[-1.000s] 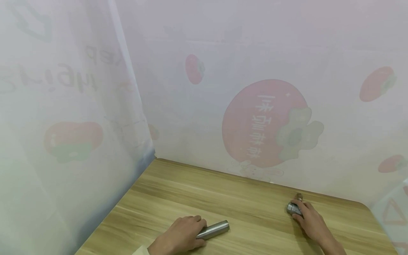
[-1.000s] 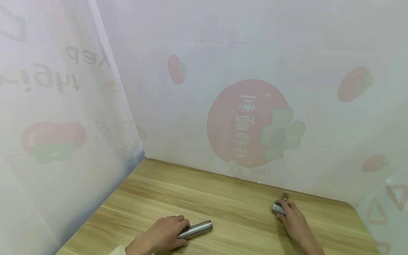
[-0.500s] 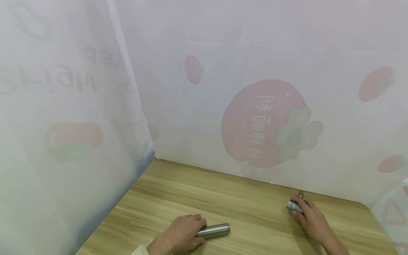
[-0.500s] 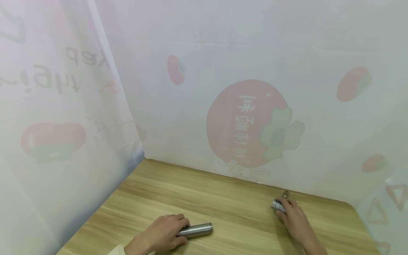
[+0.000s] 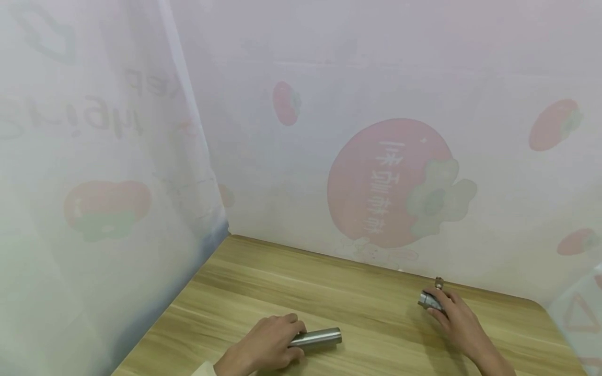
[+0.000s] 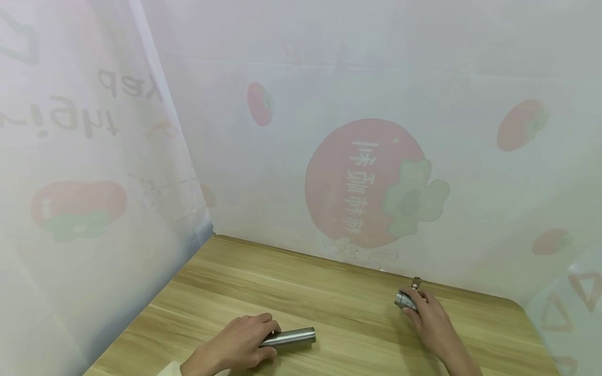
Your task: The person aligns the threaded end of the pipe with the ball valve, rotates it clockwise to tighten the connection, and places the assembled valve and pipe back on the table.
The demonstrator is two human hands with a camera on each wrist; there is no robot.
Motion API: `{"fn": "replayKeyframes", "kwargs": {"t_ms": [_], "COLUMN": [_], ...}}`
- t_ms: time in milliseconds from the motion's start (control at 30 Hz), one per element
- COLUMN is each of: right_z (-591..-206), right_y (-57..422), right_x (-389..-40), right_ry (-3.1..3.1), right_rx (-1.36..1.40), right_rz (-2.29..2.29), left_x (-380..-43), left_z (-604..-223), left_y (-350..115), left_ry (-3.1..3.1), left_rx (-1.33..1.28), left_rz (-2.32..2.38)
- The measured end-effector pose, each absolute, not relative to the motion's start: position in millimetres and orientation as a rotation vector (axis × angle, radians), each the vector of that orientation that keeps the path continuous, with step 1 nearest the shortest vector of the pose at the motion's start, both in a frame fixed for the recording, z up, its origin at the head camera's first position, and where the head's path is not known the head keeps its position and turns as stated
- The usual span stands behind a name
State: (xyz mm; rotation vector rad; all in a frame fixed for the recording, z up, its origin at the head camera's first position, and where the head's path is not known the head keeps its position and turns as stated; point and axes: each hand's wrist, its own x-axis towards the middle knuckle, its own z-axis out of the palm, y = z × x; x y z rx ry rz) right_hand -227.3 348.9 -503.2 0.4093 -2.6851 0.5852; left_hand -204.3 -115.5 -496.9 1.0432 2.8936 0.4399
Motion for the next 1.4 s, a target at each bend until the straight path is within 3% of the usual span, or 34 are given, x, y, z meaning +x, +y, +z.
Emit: {"fn": "replayKeyframes", "kwargs": {"t_ms": [1400], "right_z": [-489.2], "right_y": [331.0], "right_x": [-213.4], "right_ry": [-2.631], "right_rx": [0.431], "right_rz": [0.686], "left_x": [-217.7], "left_z": [-479.8], "left_y": [-114.4], "left_ry": [3.042], "left_rx": [1.086], "left_rz": [0.772]}}
